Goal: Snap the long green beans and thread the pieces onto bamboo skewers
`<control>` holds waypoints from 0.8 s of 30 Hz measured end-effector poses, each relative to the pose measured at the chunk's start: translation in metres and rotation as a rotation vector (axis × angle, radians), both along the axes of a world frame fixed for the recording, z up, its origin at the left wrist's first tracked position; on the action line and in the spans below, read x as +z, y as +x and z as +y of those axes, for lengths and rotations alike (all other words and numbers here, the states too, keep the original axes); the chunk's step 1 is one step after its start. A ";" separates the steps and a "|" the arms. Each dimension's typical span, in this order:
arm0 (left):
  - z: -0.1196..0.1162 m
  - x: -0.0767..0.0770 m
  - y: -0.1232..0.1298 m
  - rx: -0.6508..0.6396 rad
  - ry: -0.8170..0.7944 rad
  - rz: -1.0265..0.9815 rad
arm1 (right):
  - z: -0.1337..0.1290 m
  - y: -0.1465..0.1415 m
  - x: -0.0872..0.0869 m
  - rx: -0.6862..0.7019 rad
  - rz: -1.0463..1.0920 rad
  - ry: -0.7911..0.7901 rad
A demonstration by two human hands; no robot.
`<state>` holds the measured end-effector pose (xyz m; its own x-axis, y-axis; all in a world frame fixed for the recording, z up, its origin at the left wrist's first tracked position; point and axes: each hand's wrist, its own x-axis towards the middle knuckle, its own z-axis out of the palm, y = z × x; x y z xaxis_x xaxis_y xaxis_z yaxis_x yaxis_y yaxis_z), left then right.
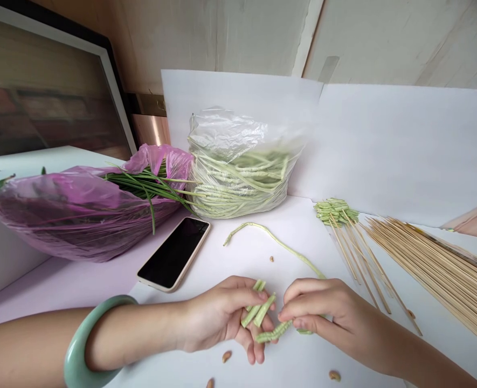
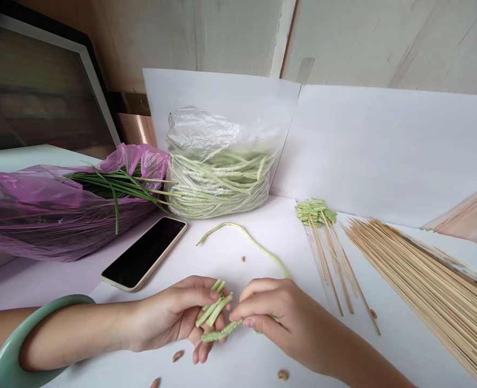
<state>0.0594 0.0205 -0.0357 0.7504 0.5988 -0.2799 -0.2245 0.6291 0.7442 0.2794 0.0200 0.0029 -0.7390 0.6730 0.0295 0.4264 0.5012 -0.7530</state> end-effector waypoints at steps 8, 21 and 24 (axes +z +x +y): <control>-0.001 0.000 0.000 -0.102 0.105 0.065 | -0.011 -0.008 -0.011 -0.202 -0.065 0.075; -0.002 0.008 -0.002 -0.047 0.238 0.162 | -0.014 -0.007 -0.023 -0.203 -0.076 0.264; -0.002 0.007 -0.002 -0.020 0.287 0.176 | -0.013 -0.009 -0.024 -0.167 -0.066 0.305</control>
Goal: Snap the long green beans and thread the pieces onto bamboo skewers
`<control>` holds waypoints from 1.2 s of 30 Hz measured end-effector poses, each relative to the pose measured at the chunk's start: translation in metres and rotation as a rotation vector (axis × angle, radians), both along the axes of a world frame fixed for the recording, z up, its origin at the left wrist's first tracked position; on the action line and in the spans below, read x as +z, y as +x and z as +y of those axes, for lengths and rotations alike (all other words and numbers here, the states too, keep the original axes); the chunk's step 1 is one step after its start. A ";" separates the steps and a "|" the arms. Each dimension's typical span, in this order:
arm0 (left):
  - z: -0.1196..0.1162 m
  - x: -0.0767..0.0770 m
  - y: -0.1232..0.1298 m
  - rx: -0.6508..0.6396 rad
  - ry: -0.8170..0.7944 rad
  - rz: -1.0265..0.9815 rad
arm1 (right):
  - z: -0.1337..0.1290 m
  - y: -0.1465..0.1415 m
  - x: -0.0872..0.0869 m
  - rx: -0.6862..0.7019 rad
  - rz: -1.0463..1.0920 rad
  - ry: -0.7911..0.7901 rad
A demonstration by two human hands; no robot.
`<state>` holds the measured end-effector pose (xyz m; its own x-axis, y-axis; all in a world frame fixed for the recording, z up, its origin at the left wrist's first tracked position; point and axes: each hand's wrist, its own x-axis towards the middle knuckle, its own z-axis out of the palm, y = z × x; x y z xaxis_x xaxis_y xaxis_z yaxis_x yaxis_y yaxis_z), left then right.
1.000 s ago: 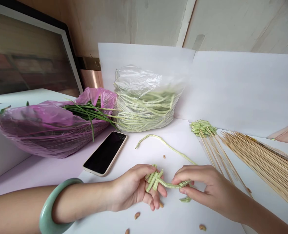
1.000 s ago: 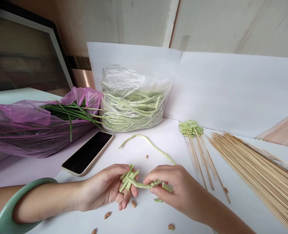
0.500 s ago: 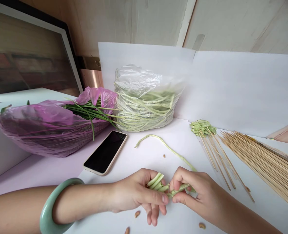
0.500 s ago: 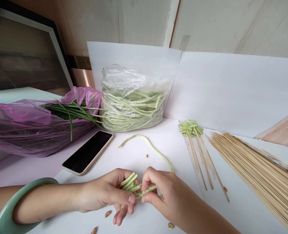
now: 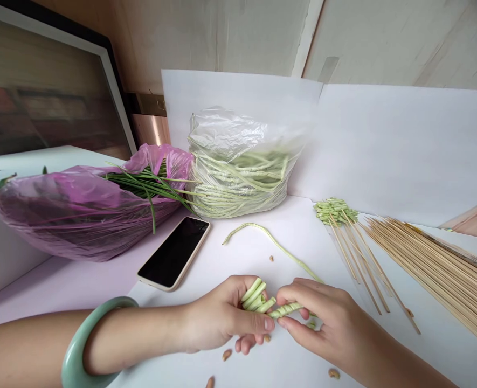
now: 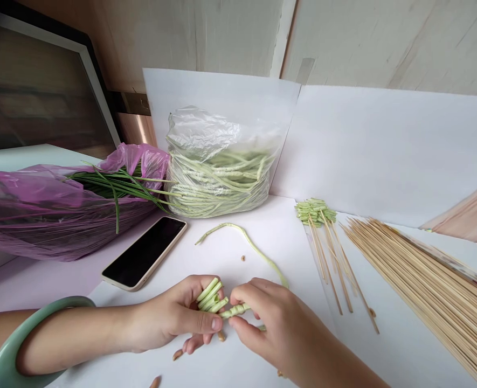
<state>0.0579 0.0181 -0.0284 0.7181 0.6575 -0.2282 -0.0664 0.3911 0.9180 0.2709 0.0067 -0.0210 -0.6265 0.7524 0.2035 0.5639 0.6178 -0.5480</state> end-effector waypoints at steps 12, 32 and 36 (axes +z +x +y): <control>-0.009 0.010 -0.004 0.006 0.320 0.114 | -0.008 -0.015 0.019 0.043 0.005 -0.088; -0.012 0.020 -0.006 -0.115 0.414 0.066 | -0.020 -0.020 0.023 -0.028 0.064 -0.354; -0.014 0.020 -0.010 -0.201 0.628 0.095 | -0.023 -0.013 0.017 -0.098 0.121 -0.535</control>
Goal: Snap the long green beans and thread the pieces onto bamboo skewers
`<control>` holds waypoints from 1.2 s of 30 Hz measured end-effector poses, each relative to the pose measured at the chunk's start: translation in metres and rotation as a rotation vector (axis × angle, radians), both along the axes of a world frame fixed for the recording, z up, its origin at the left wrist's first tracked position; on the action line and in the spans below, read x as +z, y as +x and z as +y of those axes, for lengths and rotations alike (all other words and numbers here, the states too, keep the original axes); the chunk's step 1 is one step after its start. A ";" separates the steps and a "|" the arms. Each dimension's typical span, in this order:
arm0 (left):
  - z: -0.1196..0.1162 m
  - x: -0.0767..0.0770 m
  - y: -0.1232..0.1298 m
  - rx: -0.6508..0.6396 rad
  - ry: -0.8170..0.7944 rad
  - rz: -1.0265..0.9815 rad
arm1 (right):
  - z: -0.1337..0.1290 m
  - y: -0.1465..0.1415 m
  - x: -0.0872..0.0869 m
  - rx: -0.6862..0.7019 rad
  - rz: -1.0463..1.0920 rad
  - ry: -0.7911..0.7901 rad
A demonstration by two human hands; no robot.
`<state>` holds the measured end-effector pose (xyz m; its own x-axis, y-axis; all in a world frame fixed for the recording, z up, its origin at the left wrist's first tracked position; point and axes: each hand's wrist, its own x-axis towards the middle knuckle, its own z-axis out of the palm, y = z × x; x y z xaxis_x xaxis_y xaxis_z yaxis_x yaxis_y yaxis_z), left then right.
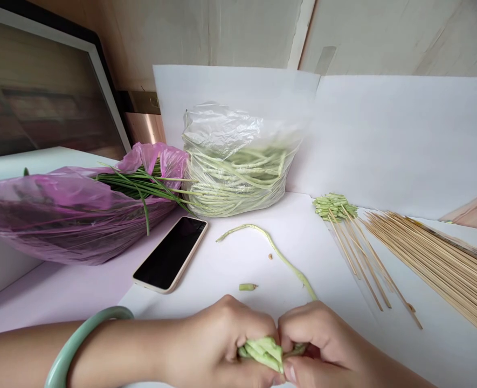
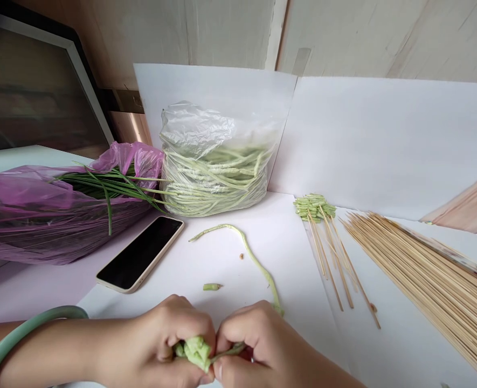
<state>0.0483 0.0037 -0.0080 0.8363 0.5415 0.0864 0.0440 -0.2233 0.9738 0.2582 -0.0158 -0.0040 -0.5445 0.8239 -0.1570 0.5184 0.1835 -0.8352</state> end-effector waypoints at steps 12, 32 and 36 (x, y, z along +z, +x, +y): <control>0.000 -0.009 0.000 0.226 -0.143 -0.034 | 0.012 0.007 0.011 0.012 0.179 0.001; 0.014 -0.023 0.013 0.269 -0.829 -0.364 | 0.027 0.016 -0.013 0.041 0.051 0.476; 0.014 -0.025 0.012 0.265 -0.836 -0.350 | 0.024 0.016 -0.015 -0.016 0.086 0.498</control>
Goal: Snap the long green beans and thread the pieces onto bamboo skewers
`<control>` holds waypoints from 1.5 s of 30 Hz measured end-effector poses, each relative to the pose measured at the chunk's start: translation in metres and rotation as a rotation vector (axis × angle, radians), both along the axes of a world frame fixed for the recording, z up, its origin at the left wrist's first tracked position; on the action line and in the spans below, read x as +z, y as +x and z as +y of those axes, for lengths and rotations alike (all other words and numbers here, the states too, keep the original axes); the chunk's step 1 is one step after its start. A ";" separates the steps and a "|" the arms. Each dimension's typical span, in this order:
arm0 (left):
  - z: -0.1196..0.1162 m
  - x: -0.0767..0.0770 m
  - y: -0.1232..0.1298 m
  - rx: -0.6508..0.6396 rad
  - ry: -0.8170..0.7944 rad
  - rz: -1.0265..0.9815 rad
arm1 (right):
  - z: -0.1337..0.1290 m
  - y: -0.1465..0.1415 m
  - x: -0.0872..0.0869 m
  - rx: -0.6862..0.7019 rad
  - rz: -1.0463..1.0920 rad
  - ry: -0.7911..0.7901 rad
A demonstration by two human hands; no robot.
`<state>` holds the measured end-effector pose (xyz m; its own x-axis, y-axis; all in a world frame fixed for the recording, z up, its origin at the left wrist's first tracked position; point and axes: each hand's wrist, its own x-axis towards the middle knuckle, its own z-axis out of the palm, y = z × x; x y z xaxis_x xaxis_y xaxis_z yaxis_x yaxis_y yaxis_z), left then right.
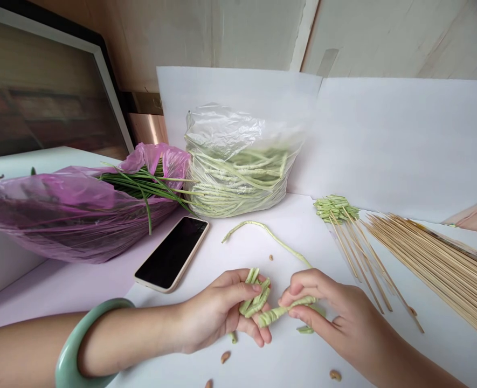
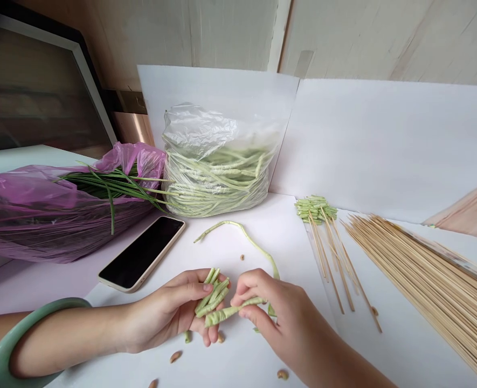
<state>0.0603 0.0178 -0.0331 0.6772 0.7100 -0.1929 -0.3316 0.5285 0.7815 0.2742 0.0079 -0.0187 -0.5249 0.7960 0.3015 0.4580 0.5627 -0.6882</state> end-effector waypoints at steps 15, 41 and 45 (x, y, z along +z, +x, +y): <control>-0.001 -0.001 0.000 -0.120 0.137 0.128 | -0.010 -0.013 -0.006 -0.006 -0.048 0.201; 0.002 0.001 -0.001 -0.130 0.231 0.130 | -0.002 -0.021 -0.021 0.145 -0.030 0.382; 0.001 0.002 -0.002 -0.100 0.224 0.139 | -0.005 -0.020 -0.017 0.163 -0.087 0.391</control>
<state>0.0583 0.0183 -0.0309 0.7245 0.6761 -0.1341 -0.1681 0.3620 0.9169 0.2544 0.0030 -0.0359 -0.6714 0.5351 0.5128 0.3881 0.8433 -0.3718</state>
